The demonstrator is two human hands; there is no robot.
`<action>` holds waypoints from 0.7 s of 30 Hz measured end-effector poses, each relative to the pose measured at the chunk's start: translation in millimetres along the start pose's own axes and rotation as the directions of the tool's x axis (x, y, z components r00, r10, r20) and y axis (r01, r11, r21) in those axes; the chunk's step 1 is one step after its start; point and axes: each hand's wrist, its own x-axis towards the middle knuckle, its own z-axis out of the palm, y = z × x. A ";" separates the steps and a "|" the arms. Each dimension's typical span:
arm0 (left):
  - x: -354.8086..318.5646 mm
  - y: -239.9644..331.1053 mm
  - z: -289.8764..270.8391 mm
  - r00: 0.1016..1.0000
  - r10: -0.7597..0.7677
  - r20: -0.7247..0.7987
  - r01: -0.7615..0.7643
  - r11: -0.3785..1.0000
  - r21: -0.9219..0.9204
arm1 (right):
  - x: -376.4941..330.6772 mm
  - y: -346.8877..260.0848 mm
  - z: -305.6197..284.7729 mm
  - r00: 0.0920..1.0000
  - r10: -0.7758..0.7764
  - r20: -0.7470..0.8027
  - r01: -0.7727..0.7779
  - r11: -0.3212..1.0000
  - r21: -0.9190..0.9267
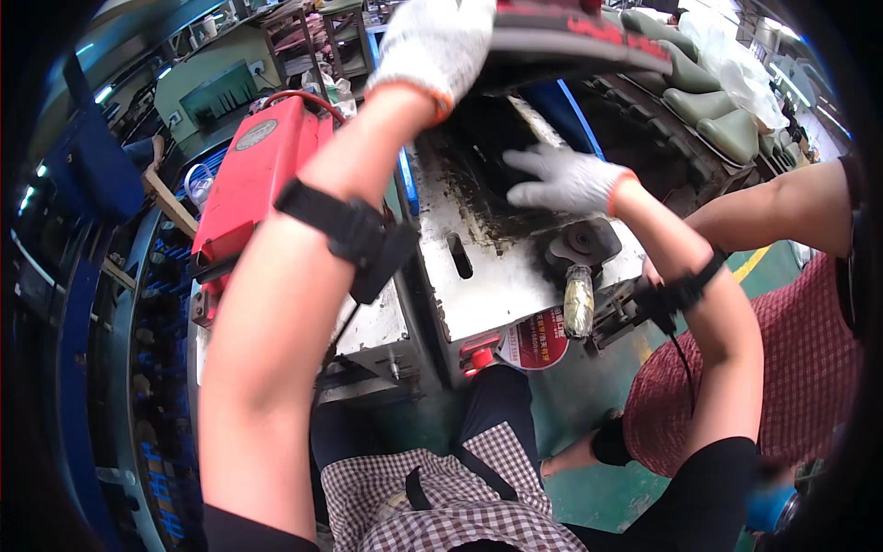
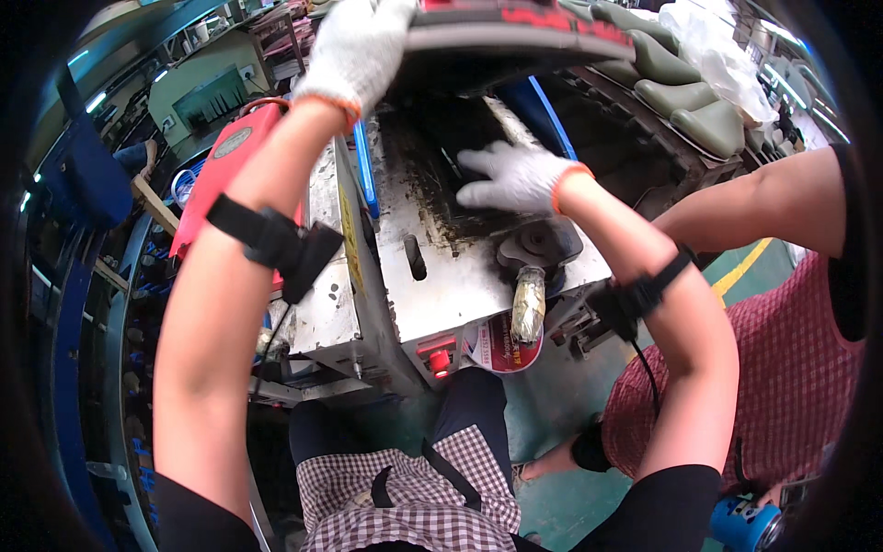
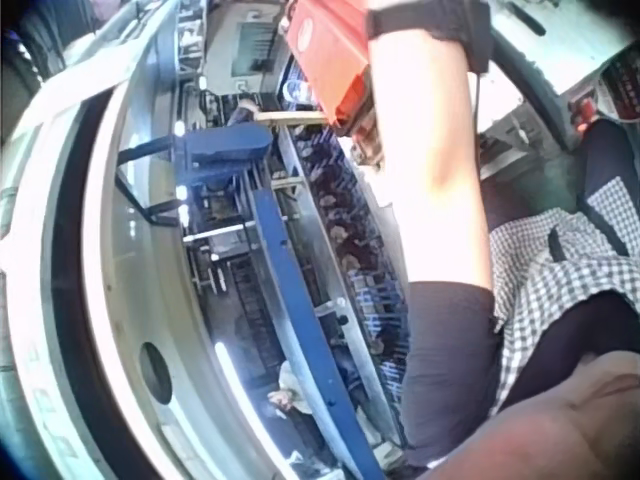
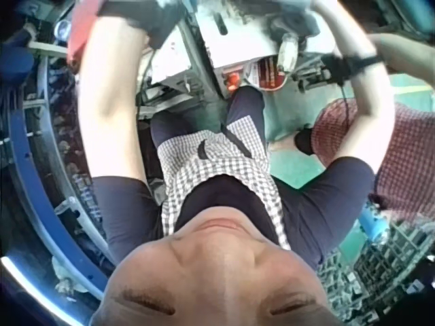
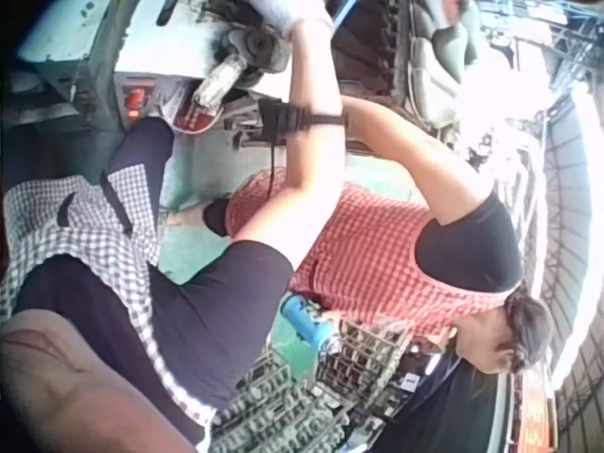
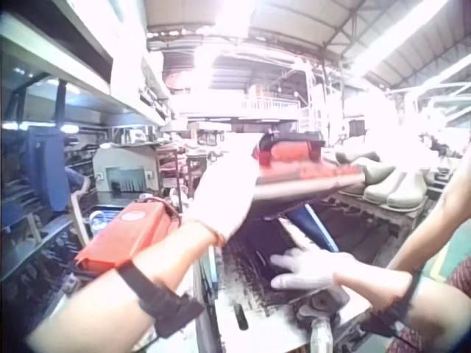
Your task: Operates heat-pressing machines to attach shoe soles or components on a factory assembly line.
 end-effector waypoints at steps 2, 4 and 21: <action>-31.4 21.2 6.5 0.975 -0.221 -0.014 0.209 0.941 -0.267 | -52.1 -15.7 5.6 0.987 -0.150 -0.051 0.155 0.981 0.115; -71.6 34.1 5.7 0.999 -0.044 -0.023 0.040 0.987 -0.155 | -101.0 -36.6 25.0 0.947 -0.263 -0.187 0.283 0.955 0.093; -214.9 75.9 63.1 0.953 -0.229 0.200 0.186 0.960 0.210 | -143.9 -46.3 135.0 0.361 -0.353 -0.863 0.157 0.936 -0.316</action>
